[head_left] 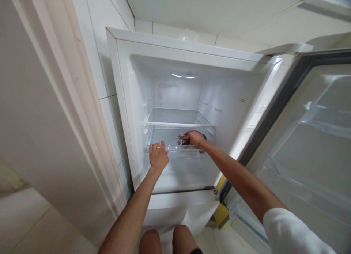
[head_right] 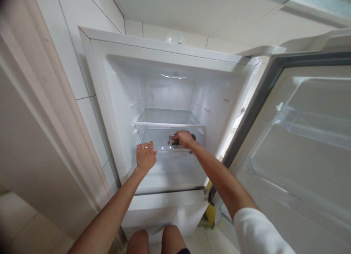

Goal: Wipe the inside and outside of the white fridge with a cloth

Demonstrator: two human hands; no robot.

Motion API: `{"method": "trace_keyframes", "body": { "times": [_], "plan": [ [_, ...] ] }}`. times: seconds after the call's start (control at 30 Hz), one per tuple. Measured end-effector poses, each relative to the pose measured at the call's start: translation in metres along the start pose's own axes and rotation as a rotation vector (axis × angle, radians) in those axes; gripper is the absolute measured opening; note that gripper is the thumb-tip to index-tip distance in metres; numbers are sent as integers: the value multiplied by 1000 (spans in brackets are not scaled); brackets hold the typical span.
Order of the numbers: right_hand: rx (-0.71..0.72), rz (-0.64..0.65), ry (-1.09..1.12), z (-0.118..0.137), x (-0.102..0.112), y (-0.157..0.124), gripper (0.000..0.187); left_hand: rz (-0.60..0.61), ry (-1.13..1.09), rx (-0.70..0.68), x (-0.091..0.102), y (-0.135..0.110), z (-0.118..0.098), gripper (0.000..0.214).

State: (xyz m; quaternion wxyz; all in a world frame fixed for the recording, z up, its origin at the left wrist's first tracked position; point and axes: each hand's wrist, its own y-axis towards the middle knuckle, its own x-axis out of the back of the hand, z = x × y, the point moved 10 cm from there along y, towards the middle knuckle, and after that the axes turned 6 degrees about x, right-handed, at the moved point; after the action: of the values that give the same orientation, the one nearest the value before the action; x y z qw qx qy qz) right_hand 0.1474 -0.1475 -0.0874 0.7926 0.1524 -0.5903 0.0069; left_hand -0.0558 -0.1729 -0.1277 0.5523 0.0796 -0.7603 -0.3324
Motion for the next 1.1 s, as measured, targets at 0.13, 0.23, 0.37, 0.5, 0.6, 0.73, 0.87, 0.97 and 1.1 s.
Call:
{"method": "trace_keyframes", "body": {
  "times": [0.13,0.23,0.37,0.5,0.6,0.73,0.87,0.97,1.1],
  "plan": [
    [92,-103,-154,38,1,-20,39,17,2,-3,1,0,-1,41],
    [234,-271,-339,74,10,-35,39,26,18,-16,2,1,-2,34],
    [361,-559,-441,107,26,-64,40,39,45,-25,1,3,-2,32],
    [390,-668,-381,112,28,-86,40,62,58,-19,-1,6,-2,28],
    [328,-708,-218,100,30,-98,43,77,61,-1,-2,6,-1,28],
    [170,-889,240,62,45,-115,40,103,53,17,0,6,0,29],
    [-195,-1086,858,-1,36,-126,39,144,34,28,-1,6,1,29],
    [-306,-1075,1015,-17,22,-126,40,179,1,37,-2,8,3,28],
    [-343,-1022,1155,-20,1,-128,37,233,-103,35,2,16,9,34]
  ]
}}
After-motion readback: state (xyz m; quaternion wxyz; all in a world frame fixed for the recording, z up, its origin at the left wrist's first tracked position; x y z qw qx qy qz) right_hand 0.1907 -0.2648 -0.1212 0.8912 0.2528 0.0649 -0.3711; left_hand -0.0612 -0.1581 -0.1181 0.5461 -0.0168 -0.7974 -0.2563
